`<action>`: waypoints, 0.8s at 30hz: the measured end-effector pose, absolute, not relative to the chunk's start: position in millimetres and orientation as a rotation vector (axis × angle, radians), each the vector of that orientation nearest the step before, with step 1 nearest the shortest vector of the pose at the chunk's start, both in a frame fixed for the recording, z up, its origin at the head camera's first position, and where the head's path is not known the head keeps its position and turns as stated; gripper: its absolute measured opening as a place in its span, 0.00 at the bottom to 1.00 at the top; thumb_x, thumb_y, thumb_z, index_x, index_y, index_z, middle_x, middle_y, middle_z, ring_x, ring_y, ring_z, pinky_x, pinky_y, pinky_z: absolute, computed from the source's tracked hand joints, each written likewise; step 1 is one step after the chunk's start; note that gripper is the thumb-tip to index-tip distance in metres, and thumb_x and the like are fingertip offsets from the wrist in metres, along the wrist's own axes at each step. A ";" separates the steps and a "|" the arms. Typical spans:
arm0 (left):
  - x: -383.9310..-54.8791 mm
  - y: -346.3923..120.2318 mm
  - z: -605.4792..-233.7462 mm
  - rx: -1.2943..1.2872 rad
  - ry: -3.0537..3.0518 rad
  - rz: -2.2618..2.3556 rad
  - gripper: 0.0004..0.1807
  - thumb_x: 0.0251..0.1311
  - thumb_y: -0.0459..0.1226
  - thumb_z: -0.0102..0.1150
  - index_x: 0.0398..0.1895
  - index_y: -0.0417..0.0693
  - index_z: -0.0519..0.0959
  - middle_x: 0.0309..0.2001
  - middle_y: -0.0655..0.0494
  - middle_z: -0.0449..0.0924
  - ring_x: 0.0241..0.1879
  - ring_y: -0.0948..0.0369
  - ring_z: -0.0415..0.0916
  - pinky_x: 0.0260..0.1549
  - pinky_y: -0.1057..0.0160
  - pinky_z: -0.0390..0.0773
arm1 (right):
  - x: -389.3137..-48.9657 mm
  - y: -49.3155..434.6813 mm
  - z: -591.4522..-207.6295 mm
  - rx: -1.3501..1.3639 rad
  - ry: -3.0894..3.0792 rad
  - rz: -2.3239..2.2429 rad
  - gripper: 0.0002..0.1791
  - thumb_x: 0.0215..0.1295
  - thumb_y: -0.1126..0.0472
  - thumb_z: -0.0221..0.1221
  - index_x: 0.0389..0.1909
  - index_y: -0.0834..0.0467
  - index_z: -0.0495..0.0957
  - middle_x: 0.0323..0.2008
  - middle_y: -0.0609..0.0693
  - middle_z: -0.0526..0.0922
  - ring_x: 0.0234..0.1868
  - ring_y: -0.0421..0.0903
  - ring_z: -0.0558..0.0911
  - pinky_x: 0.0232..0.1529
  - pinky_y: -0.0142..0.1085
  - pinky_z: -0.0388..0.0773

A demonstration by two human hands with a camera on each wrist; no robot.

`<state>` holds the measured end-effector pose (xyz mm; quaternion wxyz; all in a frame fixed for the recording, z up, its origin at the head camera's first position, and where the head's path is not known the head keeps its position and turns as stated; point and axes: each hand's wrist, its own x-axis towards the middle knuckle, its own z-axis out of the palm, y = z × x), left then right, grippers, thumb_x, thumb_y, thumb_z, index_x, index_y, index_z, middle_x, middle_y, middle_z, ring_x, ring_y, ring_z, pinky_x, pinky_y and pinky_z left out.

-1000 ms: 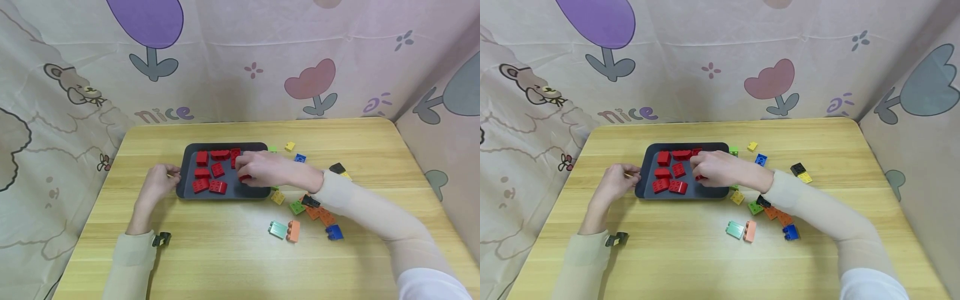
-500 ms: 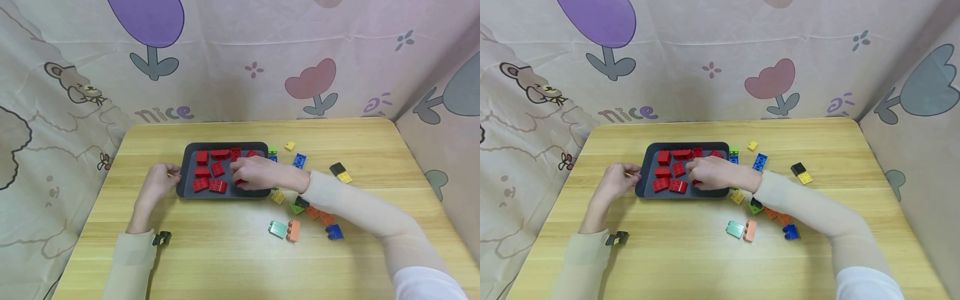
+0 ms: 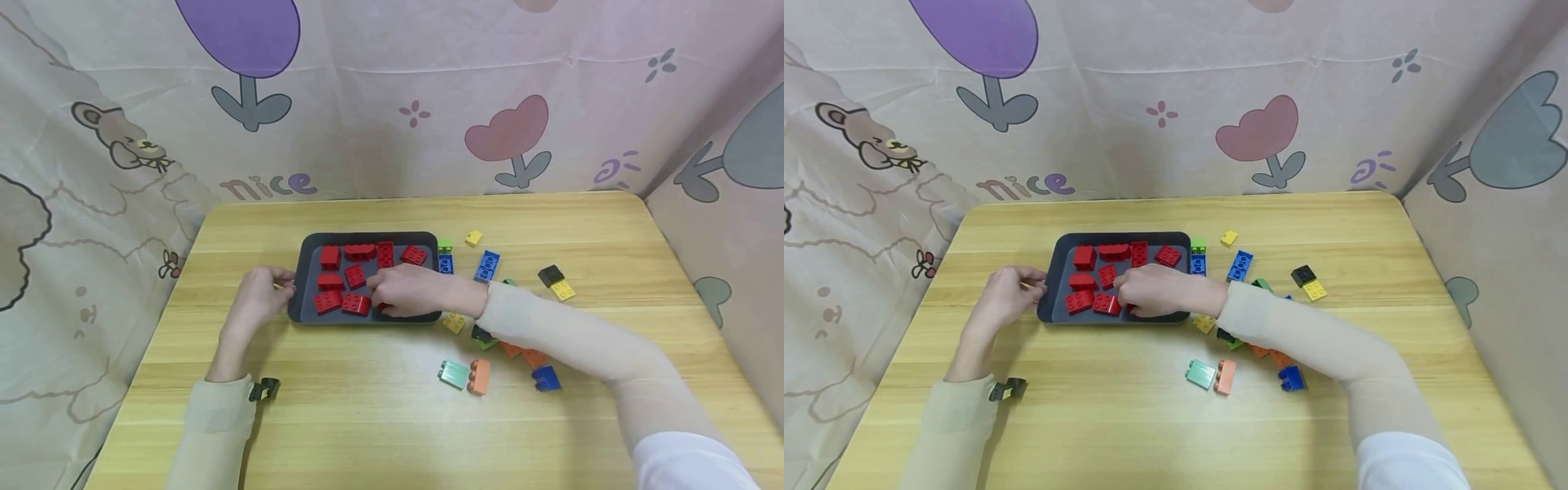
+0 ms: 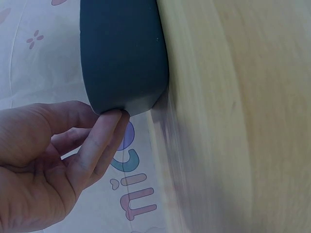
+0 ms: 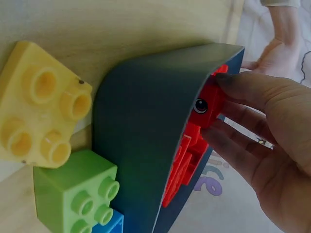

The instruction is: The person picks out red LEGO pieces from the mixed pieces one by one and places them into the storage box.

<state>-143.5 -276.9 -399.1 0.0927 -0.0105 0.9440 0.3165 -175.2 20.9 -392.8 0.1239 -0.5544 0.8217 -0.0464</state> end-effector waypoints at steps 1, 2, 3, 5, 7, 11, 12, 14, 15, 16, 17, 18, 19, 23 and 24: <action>-143.5 -277.1 -399.2 -0.029 2.806 0.936 0.15 0.68 0.27 0.60 0.55 0.29 0.84 0.51 0.30 0.87 0.41 0.50 0.89 0.33 0.65 0.89 | -175.2 19.8 -393.2 -1.618 2.393 -0.132 0.08 0.73 0.60 0.66 0.47 0.54 0.91 0.45 0.48 0.85 0.48 0.44 0.82 0.43 0.30 0.84; -143.5 -277.2 -399.3 -0.031 2.805 0.937 0.15 0.68 0.27 0.60 0.55 0.29 0.84 0.51 0.30 0.87 0.41 0.50 0.89 0.33 0.65 0.90 | -175.2 18.8 -393.9 -1.619 2.390 -0.128 0.08 0.73 0.60 0.66 0.47 0.54 0.91 0.45 0.48 0.85 0.48 0.43 0.82 0.43 0.29 0.84; -143.5 -277.3 -399.4 -0.032 2.803 0.938 0.15 0.68 0.27 0.60 0.55 0.29 0.84 0.51 0.30 0.87 0.41 0.50 0.89 0.33 0.65 0.90 | -175.2 17.7 -394.5 -1.620 2.389 -0.126 0.08 0.73 0.61 0.65 0.46 0.54 0.91 0.45 0.48 0.86 0.47 0.43 0.82 0.42 0.29 0.83; -143.4 -277.4 -399.6 -0.034 2.800 0.938 0.15 0.69 0.27 0.60 0.55 0.29 0.84 0.51 0.30 0.87 0.41 0.50 0.89 0.33 0.64 0.90 | -175.2 15.7 -395.8 -1.620 2.388 -0.126 0.07 0.72 0.62 0.65 0.45 0.54 0.91 0.45 0.48 0.86 0.45 0.43 0.82 0.41 0.29 0.83; -143.3 -277.3 -399.7 -0.035 2.798 0.936 0.15 0.69 0.27 0.60 0.56 0.29 0.84 0.51 0.31 0.87 0.41 0.50 0.89 0.33 0.64 0.90 | -175.0 14.1 -397.0 -1.616 2.388 -0.129 0.07 0.72 0.62 0.65 0.45 0.54 0.91 0.45 0.48 0.86 0.44 0.42 0.82 0.42 0.28 0.84; -143.3 -277.1 -399.6 -0.032 2.799 0.930 0.15 0.69 0.27 0.60 0.56 0.29 0.83 0.51 0.31 0.87 0.42 0.50 0.89 0.34 0.64 0.89 | -174.1 12.0 -399.1 -1.607 2.383 -0.133 0.07 0.72 0.65 0.64 0.43 0.55 0.90 0.45 0.49 0.87 0.42 0.43 0.82 0.42 0.29 0.84; -143.4 -277.2 -399.6 -0.029 2.803 0.925 0.15 0.69 0.27 0.60 0.56 0.29 0.84 0.51 0.31 0.87 0.42 0.50 0.89 0.34 0.64 0.89 | -174.0 11.7 -399.7 -1.606 2.382 -0.131 0.07 0.72 0.65 0.64 0.43 0.55 0.90 0.46 0.48 0.87 0.42 0.43 0.83 0.42 0.29 0.85; -143.3 -277.2 -399.4 -0.027 2.809 0.920 0.15 0.68 0.27 0.60 0.55 0.29 0.84 0.51 0.31 0.87 0.42 0.49 0.89 0.34 0.64 0.89 | -174.0 11.1 -400.8 -1.606 2.383 -0.125 0.07 0.72 0.66 0.64 0.42 0.55 0.90 0.46 0.48 0.87 0.42 0.43 0.83 0.43 0.30 0.85; -143.3 -277.3 -399.3 -0.024 2.813 0.915 0.15 0.68 0.27 0.60 0.55 0.29 0.84 0.51 0.31 0.87 0.42 0.49 0.88 0.34 0.64 0.88 | -174.2 10.8 -401.3 -1.606 2.384 -0.122 0.07 0.72 0.66 0.64 0.42 0.55 0.90 0.46 0.48 0.87 0.42 0.43 0.83 0.43 0.30 0.85; -143.3 -277.3 -399.3 -0.023 2.816 0.912 0.15 0.68 0.27 0.60 0.55 0.29 0.84 0.50 0.31 0.87 0.42 0.49 0.88 0.34 0.64 0.88 | -174.4 10.6 -401.9 -1.609 2.386 -0.116 0.07 0.72 0.66 0.64 0.42 0.54 0.90 0.46 0.48 0.87 0.43 0.43 0.83 0.43 0.30 0.85; -143.3 -277.3 -399.2 -0.022 2.818 0.910 0.15 0.68 0.27 0.60 0.55 0.29 0.84 0.50 0.31 0.87 0.42 0.49 0.88 0.33 0.64 0.88 | -174.5 10.4 -402.2 -1.610 2.386 -0.114 0.07 0.72 0.66 0.64 0.42 0.54 0.90 0.46 0.48 0.87 0.43 0.43 0.83 0.43 0.30 0.84; -143.2 -277.3 -399.1 -0.020 2.819 0.909 0.15 0.68 0.27 0.60 0.55 0.29 0.84 0.50 0.31 0.87 0.42 0.49 0.88 0.33 0.64 0.88 | -174.6 10.1 -402.5 -1.611 2.387 -0.113 0.08 0.72 0.66 0.64 0.42 0.54 0.90 0.46 0.48 0.87 0.43 0.43 0.83 0.43 0.30 0.84; -143.0 -277.1 -399.0 -0.020 2.819 0.909 0.15 0.68 0.27 0.60 0.55 0.29 0.84 0.50 0.31 0.87 0.42 0.48 0.88 0.33 0.64 0.88 | -174.6 9.8 -402.5 -1.613 2.388 -0.113 0.08 0.72 0.66 0.63 0.42 0.54 0.90 0.46 0.47 0.87 0.43 0.43 0.83 0.43 0.30 0.84; -142.9 -276.7 -398.8 -0.021 2.818 0.914 0.15 0.68 0.27 0.60 0.55 0.29 0.84 0.51 0.32 0.87 0.43 0.48 0.89 0.33 0.65 0.88 | -173.9 9.1 -402.0 -1.620 2.389 -0.113 0.08 0.72 0.66 0.63 0.42 0.54 0.90 0.45 0.47 0.87 0.44 0.43 0.84 0.43 0.31 0.84; -142.9 -276.6 -398.7 -0.023 2.816 0.916 0.15 0.68 0.27 0.60 0.55 0.29 0.84 0.51 0.32 0.87 0.43 0.48 0.89 0.33 0.65 0.88 | -173.7 9.0 -401.9 -1.623 2.392 -0.109 0.08 0.72 0.66 0.63 0.42 0.54 0.90 0.45 0.47 0.87 0.44 0.44 0.84 0.43 0.31 0.85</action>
